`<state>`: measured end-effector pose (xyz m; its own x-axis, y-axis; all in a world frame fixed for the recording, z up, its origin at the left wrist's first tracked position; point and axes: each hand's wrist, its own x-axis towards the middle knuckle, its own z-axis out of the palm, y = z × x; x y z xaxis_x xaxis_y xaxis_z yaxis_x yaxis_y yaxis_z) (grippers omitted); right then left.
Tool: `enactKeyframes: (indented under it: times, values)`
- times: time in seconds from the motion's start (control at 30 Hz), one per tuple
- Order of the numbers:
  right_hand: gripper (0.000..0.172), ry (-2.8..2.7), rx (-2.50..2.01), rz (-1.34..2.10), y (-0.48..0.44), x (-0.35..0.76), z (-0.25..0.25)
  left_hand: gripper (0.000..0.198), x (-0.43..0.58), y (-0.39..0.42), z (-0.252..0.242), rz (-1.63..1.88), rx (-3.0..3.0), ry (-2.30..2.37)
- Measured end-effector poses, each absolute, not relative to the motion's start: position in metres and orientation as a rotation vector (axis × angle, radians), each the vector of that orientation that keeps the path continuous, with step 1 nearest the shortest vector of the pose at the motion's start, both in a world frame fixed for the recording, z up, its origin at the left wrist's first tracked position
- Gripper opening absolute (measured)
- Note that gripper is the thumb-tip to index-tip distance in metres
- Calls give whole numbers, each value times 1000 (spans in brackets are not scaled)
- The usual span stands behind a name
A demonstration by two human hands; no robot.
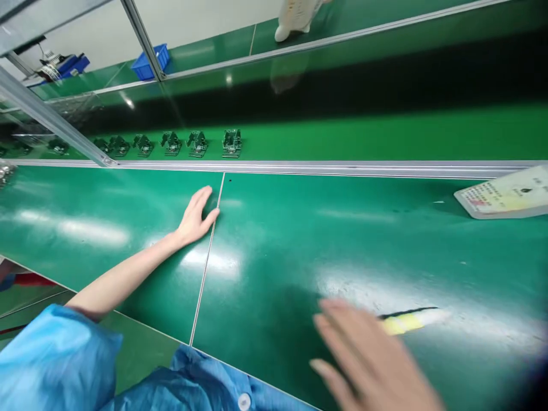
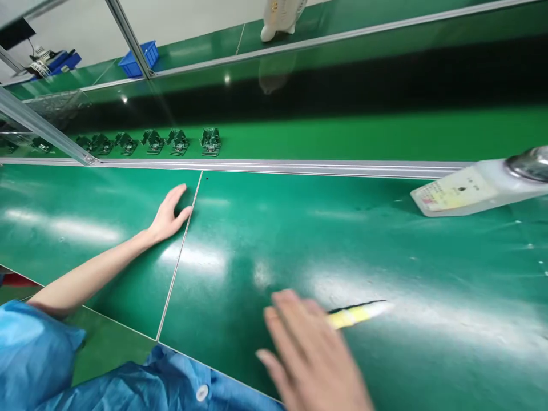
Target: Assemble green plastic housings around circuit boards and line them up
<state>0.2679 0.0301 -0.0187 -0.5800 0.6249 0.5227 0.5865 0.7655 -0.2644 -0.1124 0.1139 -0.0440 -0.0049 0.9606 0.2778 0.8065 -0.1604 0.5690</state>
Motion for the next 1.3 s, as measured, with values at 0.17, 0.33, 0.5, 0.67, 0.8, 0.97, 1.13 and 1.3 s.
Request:
enactKeyframes:
  times: [0.17,0.33,0.5,0.67,0.8,0.97,1.13,1.3]
  values:
    - [32,-2448,-897,205,-21,177,-42,75,-102,225,-27,982,1697,2148]
    - [27,-2409,-889,223,-15,175,-44,69,-76,298,-8,932,1475,2337]
    - [27,-2304,-942,311,-18,178,-48,32,-84,306,1,910,1647,2405]
    - [26,-2387,-856,341,-17,178,-44,33,-141,289,5,989,1629,2476]
    - [27,-2416,-864,364,-14,180,-37,34,-172,285,14,1002,1601,2406]
    - [29,-2365,-923,438,-19,180,-29,42,-148,213,26,1266,1913,2168]
    - [46,-2236,-1083,496,-27,176,-23,31,-82,58,16,1089,2275,1803]
    - [91,-2097,-1075,593,-38,163,-25,49,-3,-46,12,853,2137,1953]
